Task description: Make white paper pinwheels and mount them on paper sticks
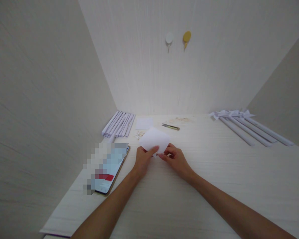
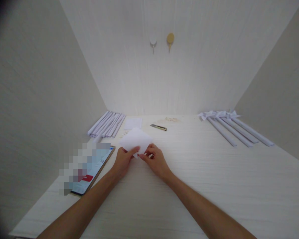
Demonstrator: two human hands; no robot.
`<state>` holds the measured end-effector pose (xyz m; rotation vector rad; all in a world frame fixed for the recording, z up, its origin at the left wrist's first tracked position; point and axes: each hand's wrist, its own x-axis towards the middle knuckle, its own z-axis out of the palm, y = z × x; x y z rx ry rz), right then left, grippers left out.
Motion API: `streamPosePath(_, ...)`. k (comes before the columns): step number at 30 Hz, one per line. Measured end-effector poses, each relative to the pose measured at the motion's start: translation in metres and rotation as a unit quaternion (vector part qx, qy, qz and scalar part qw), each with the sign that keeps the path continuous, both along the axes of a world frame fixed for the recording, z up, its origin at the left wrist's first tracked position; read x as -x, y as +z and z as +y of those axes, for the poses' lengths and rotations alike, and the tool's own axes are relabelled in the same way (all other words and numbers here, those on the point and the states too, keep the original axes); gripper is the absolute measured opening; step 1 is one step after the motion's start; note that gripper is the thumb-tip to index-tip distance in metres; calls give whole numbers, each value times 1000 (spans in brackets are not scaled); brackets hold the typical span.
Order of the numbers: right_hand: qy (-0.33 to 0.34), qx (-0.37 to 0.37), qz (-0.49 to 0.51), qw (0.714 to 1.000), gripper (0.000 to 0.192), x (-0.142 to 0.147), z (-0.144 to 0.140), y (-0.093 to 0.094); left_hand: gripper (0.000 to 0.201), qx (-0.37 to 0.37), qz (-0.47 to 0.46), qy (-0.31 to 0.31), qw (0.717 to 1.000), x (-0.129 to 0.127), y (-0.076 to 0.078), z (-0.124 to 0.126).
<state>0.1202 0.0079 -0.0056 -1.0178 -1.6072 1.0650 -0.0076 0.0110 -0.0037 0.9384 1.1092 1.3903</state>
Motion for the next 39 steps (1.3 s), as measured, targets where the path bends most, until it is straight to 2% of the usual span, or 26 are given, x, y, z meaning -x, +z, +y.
streamPosePath(4,6,2,3,1000,5,0,-1,0,28,2,-26,8,1000,-1,0,0)
streamPosePath(10,-1,-10,6,1000,10,0,-1,-2,26,1,-12,5,1000,-1,0,-1)
streamPosePath(19,6,-8,-49,999,4,2,-4,3,22,10,-46,26,999,-1,3,0)
streamPosePath(27,-11,-10,-24,1000,17,1,-2,-2,32,9,-11,-4,1000,-3,3,-2)
streamPosePath(36,-8,-13,4,1000,8,-1,-1,-4,36,2,13,-28,1000,-4,1,-4)
streamPosePath(39,-19,-11,2,1000,14,1,-2,-2,35,8,-2,-20,1000,-4,2,-3)
